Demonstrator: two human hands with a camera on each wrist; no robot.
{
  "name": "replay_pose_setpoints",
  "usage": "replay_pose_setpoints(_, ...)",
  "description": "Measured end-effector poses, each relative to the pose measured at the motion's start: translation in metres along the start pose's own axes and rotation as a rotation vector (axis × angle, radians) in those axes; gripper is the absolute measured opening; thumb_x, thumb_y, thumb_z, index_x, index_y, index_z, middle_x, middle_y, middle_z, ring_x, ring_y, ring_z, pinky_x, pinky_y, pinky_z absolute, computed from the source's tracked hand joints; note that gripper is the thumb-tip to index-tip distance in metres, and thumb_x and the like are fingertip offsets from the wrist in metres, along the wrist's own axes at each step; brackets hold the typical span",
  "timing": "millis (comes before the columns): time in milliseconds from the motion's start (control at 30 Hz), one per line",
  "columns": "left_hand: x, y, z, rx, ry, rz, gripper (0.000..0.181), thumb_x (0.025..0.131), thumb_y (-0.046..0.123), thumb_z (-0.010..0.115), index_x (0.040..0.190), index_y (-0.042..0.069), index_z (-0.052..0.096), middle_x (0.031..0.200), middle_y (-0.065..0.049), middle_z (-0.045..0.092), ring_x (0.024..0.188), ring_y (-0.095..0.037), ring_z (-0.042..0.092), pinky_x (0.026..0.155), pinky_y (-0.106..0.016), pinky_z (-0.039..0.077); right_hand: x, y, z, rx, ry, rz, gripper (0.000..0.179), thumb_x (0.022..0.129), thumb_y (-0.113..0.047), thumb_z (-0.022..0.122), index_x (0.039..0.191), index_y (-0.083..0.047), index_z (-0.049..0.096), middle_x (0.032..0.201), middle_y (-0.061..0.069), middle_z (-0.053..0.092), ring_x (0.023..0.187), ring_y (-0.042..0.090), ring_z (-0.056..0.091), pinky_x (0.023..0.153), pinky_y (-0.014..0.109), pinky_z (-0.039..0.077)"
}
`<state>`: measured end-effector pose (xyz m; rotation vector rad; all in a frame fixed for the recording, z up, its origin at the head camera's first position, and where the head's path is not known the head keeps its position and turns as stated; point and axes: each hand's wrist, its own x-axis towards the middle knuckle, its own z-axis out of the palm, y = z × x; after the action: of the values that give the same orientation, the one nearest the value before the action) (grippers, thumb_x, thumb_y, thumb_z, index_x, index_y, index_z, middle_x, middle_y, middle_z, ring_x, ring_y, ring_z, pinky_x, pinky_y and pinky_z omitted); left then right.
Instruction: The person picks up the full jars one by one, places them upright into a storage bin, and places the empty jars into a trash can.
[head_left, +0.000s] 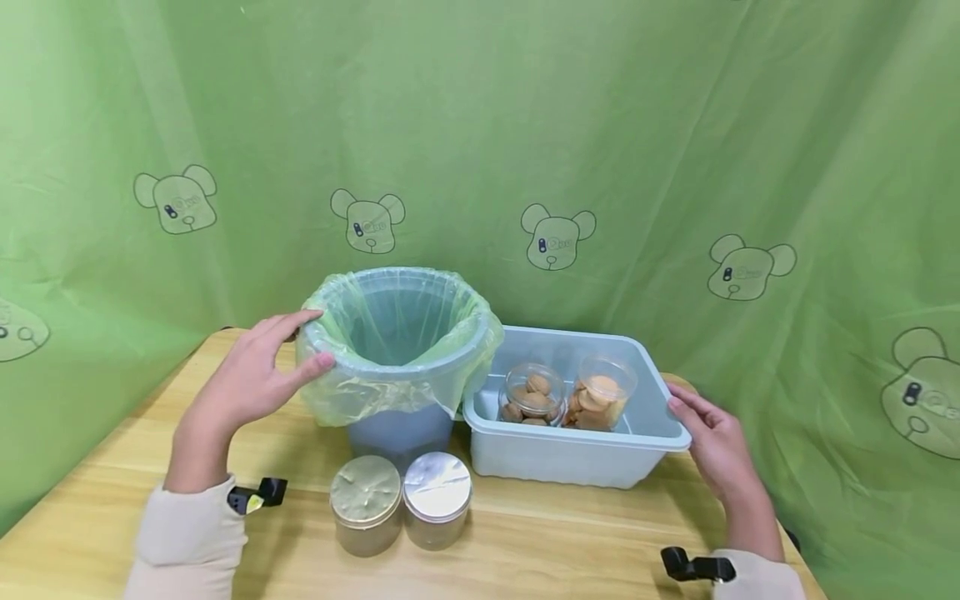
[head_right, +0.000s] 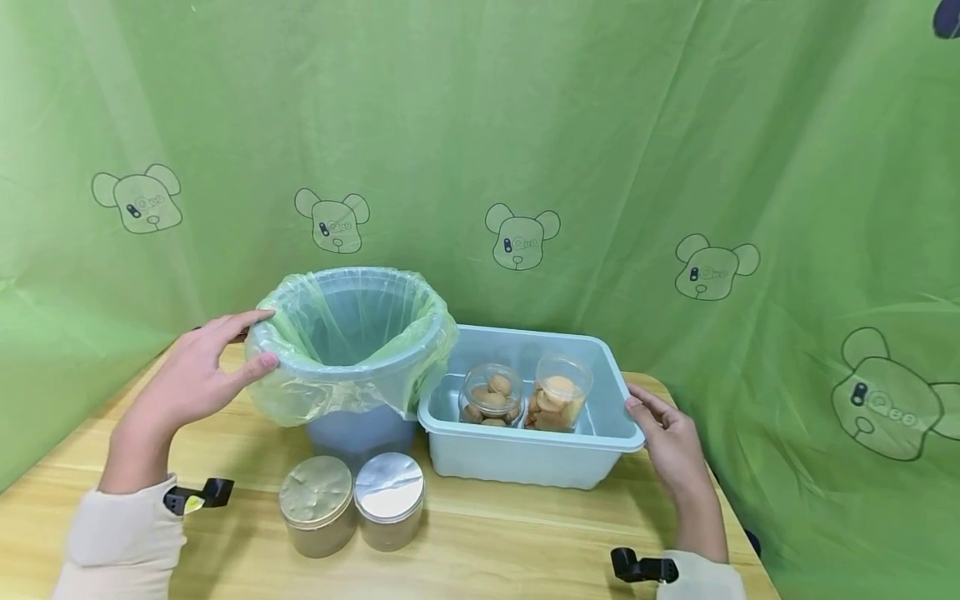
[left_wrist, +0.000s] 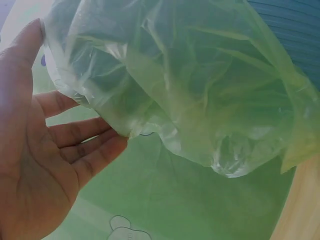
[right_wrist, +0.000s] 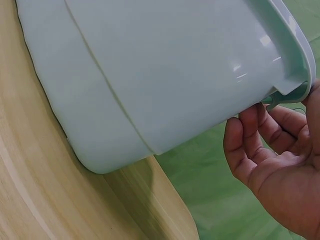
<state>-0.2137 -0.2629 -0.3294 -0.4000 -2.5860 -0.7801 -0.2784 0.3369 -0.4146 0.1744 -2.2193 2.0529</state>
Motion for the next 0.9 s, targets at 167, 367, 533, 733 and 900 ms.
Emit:
replay_pose_setpoints(167,0.000,0.000,0.002,-0.006,0.006,-0.011,0.070,0.098,0.048,0.065,0.155,0.012,0.045,0.152,-0.025,0.047,0.137,-0.051,0.041,0.106,-0.072,0.032,0.002,-0.002,-0.005,-0.331,0.057,-0.022,0.059,0.105,-0.040,0.057,0.150,-0.004,0.050,0.123,-0.023,0.060,0.098,-0.010,0.058,0.077,0.014,0.053)
replay_pose_setpoints(367,-0.001,-0.001,0.002,-0.008,0.008,-0.014,0.070,0.098,0.048,0.066,0.155,0.013,0.045,0.152,-0.024,0.047,0.138,-0.051,0.040,0.107,-0.072,0.032,-0.004,-0.016,-0.001,-0.603,0.210,-0.185,0.054,0.106,-0.039,0.054,0.140,0.002,0.059,0.096,-0.017,0.067,0.083,-0.007,0.059,0.068,0.012,0.049)
replay_pose_setpoints(533,-0.002,-0.002,0.003,-0.010,0.016,-0.007,0.069,0.097,0.047,0.066,0.154,0.012,0.046,0.151,-0.024,0.048,0.137,-0.050,0.041,0.106,-0.072,0.032,-0.010,-0.041,0.015,-0.740,0.384,-0.354,0.039,0.103,-0.029,0.061,0.129,-0.001,0.069,0.087,0.005,0.069,0.069,-0.003,0.054,0.058,0.014,0.044)
replay_pose_setpoints(733,-0.003,-0.002,0.001,-0.010,0.014,-0.011,0.070,0.097,0.047,0.067,0.153,0.012,0.047,0.151,-0.023,0.048,0.137,-0.050,0.041,0.107,-0.072,0.032,-0.021,-0.071,0.038,-0.823,0.453,-0.449,0.036,0.101,-0.022,0.064,0.129,0.001,0.068,0.091,0.019,0.069,0.075,0.006,0.056,0.070,0.017,0.043)
replay_pose_setpoints(900,-0.002,-0.001,0.000,-0.017,0.009,-0.013,0.070,0.097,0.047,0.067,0.154,0.013,0.047,0.152,-0.022,0.048,0.138,-0.049,0.040,0.108,-0.071,0.031,-0.030,-0.089,0.059,-0.928,0.371,-0.605,0.042,0.099,-0.017,0.065,0.135,0.005,0.061,0.090,0.021,0.067,0.084,0.037,0.063,0.074,0.051,0.049)
